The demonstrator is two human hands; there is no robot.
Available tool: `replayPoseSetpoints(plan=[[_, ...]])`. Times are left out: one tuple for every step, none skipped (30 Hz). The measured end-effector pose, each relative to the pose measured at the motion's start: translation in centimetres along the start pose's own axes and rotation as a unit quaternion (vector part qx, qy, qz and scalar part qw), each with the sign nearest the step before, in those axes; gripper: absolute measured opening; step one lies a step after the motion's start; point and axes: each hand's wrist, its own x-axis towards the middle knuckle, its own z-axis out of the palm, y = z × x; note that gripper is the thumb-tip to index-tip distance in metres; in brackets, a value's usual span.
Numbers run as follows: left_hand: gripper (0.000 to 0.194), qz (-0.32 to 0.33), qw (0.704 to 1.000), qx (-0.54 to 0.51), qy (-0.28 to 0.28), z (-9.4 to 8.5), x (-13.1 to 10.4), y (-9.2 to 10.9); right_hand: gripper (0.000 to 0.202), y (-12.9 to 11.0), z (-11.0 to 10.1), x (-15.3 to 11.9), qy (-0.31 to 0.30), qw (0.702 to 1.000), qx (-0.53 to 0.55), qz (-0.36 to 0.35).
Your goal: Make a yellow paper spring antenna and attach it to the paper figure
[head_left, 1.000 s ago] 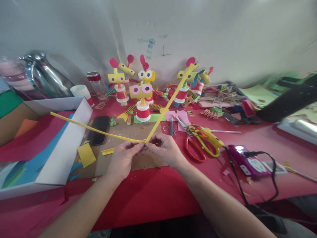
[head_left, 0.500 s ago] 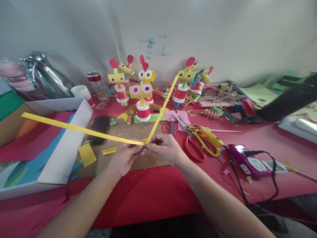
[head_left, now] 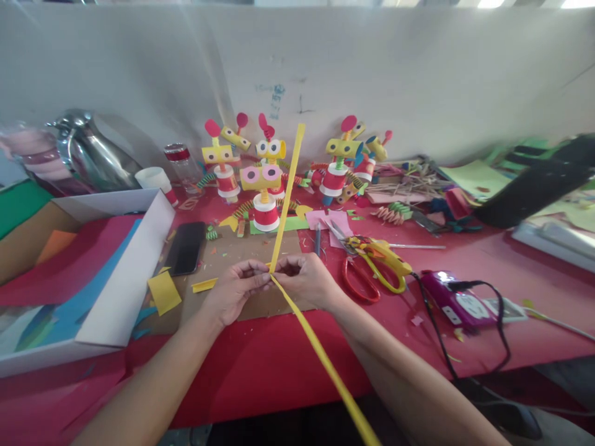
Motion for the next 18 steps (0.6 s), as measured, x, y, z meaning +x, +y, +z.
replayPoseSetpoints(plan=[[0.023, 0.004, 1.000, -0.002, -0.001, 0.0, 0.0, 0.0, 0.009, -0.2, 0.0, 0.0, -0.001, 1.000, -0.005, -0.006], [0.023, 0.008, 1.000, -0.004, -0.003, 0.1, 0.0, 0.0, 0.010, -0.3, -0.1, -0.1, -0.003, 1.000, -0.009, -0.013], [0.022, 0.016, 1.000, -0.008, -0.002, 0.1, 0.0, 0.0, 0.011, -0.4, -0.1, -0.1, -0.005, 1.000, -0.012, -0.022], [0.022, 0.024, 1.000, -0.013, 0.001, 0.2, 0.0, 0.0, 0.012, -0.5, -0.2, 0.0, -0.006, 0.999, -0.017, -0.033], [0.021, 0.035, 0.999, -0.019, 0.006, 0.2, 0.0, -0.1, 0.013, -0.5, -0.3, 0.0, -0.003, 0.999, -0.024, -0.045], [0.021, 0.047, 0.999, -0.025, 0.012, 0.3, -0.1, -0.1, 0.014, -0.5, -0.3, 0.0, 0.000, 0.998, -0.030, -0.058], [0.021, 0.061, 0.997, -0.032, 0.017, 0.4, -0.1, -0.1, 0.014, -0.6, -0.4, 0.0, 0.002, 0.997, -0.030, -0.071], [0.020, 0.076, 0.996, -0.039, 0.023, 0.5, -0.1, -0.2, 0.014, -0.6, -0.4, -0.1, 0.003, 0.996, -0.026, -0.082], [0.019, 0.092, 0.994, -0.047, 0.028, 0.5, -0.1, -0.2, 0.015, -0.7, -0.4, -0.1, 0.005, 0.996, -0.020, -0.091], [0.018, 0.106, 0.992, -0.054, 0.032, 0.6, -0.2, -0.3, 0.018, -0.8, -0.3, -0.2, 0.008, 0.995, -0.014, -0.096], [0.017, 0.118, 0.990, -0.061, 0.037, 0.6, -0.2, -0.3, 0.022, -0.8, -0.1, -0.3, 0.017, 0.995, -0.007, -0.096], [0.017, 0.128, 0.989, -0.066, 0.043, 0.7, -0.2, -0.3, 0.024, -0.9, 0.1, -0.3, 0.031, 0.995, -0.002, -0.093], [0.017, 0.134, 0.987, -0.070, 0.048, 0.8, -0.2, -0.4, 0.023, -0.8, 0.3, -0.4, 0.050, 0.995, 0.000, -0.089], [0.017, 0.136, 0.987, -0.073, 0.051, 0.8, -0.3, -0.5, 0.019, -0.7, 0.5, -0.4, 0.072, 0.994, 0.005, -0.086], [0.018, 0.134, 0.987, -0.075, 0.052, 0.9, -0.3, -0.5, 0.015, -0.6, 0.8, -0.3, 0.091, 0.992, 0.016, -0.086], [0.019, 0.128, 0.988, -0.075, 0.050, 0.9, -0.3, -0.6, 0.012, -0.3, 1.0, -0.3, 0.107, 0.990, 0.029, -0.087], [0.020, 0.118, 0.989, -0.073, 0.047, 1.0, -0.4, -0.6, 0.011, -0.1, 1.1, -0.2, 0.119, 0.988, 0.040, -0.088], [0.022, 0.105, 0.991, -0.070, 0.042, 1.0, -0.4, -0.6, 0.010, 0.1, 1.3, -0.1, 0.125, 0.987, 0.046, -0.089]])
